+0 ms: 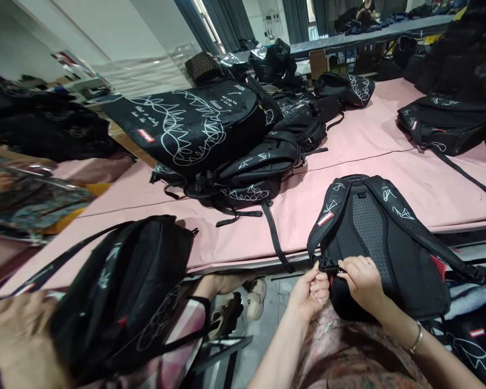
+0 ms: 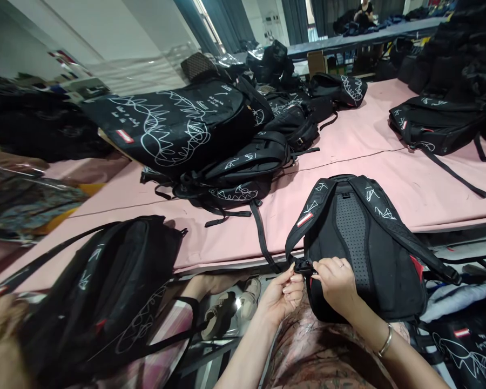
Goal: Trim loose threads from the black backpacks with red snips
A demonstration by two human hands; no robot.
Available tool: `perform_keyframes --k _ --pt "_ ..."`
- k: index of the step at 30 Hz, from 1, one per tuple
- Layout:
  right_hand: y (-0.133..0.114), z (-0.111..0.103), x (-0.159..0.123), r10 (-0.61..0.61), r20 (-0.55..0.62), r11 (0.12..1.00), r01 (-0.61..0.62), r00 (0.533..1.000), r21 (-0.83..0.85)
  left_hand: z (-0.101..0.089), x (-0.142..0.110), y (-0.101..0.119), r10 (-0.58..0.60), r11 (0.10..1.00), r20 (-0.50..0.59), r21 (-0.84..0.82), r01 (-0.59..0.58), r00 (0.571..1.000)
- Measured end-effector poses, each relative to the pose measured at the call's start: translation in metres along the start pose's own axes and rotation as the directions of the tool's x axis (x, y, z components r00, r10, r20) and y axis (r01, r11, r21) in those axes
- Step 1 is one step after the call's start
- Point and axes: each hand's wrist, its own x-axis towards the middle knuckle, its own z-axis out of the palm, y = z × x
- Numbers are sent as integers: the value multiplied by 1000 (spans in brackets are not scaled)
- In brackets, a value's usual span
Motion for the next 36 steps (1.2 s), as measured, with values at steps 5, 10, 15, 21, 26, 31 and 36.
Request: perform_keyframes --k 5,10,15,21,26,31,36 --pt "-2 -1 3 5 22 1000 -4 1000 -27 2 0 -1 6 1000 -5 14 -5 1000" --pt "-4 -6 3 26 16 999 -25 1000 -42 3 2 -4 49 999 -3 23 -49 999" --pt "-5 -10 1 63 23 997 -62 998 -35 2 2 -6 125 992 20 28 -125 992" --pt "-6 -12 2 67 41 997 -66 997 -46 3 -1 -7 191 980 43 49 -193 981" --pt "-9 -13 2 90 65 995 -86 994 -56 4 0 -10 233 969 44 79 -235 972" --pt "-11 -14 2 128 85 991 -125 988 -45 5 0 -13 267 955 44 122 -270 963" --pt "-14 -16 4 145 82 988 -140 986 -62 7 -3 -14 300 935 57 181 -305 952"
